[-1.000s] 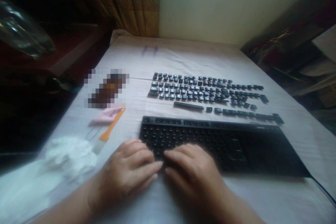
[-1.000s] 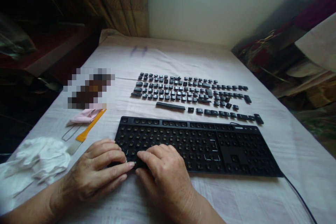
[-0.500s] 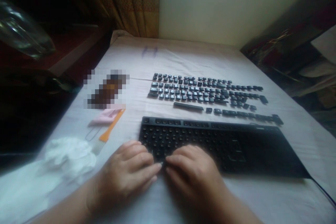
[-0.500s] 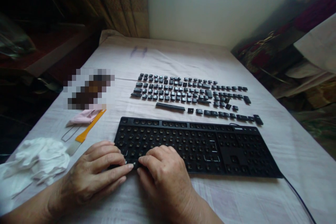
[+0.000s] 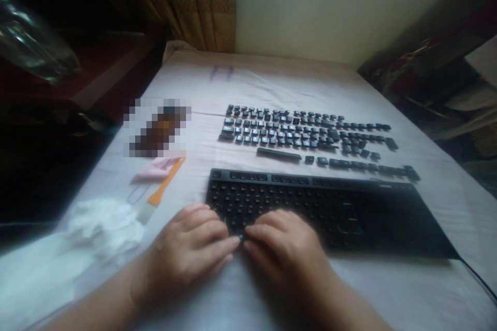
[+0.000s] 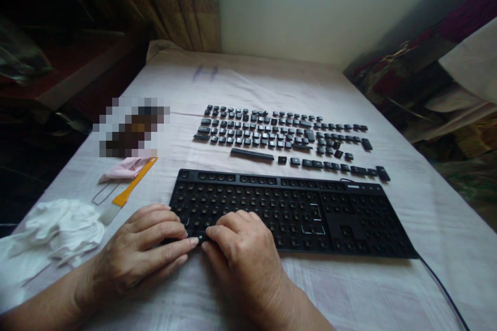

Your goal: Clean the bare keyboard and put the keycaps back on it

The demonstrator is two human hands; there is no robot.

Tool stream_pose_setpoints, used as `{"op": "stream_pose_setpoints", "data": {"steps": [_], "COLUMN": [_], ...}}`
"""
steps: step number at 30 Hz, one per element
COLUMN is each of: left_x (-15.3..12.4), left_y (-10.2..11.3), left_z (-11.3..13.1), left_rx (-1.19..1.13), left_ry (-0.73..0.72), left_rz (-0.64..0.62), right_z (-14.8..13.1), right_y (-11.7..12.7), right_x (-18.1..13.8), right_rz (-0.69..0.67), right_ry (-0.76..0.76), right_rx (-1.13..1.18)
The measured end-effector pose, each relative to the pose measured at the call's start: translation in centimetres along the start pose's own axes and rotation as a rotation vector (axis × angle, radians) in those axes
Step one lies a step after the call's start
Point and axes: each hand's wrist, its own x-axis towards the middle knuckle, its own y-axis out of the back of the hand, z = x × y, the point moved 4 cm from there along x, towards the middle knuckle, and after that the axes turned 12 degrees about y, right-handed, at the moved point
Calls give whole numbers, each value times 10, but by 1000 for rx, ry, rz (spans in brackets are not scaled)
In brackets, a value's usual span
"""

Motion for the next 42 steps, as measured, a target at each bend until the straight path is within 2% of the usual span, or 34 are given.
{"op": "stream_pose_setpoints", "data": {"steps": [18,32,42], "left_x": [-1,11,7], "left_y": [-3,7,4], "left_z": [0,4,-1], "left_rx": [24,41,50], "left_ry": [4,-40,-91], "left_rz": [0,17,46], "right_z": [-1,2,13], "right_y": [-1,-1,11], "right_x": [3,2,1], "right_rz": [-48,-17,63], "right_ry": [-28,5,10], "right_rx": [-25,-10,196]}}
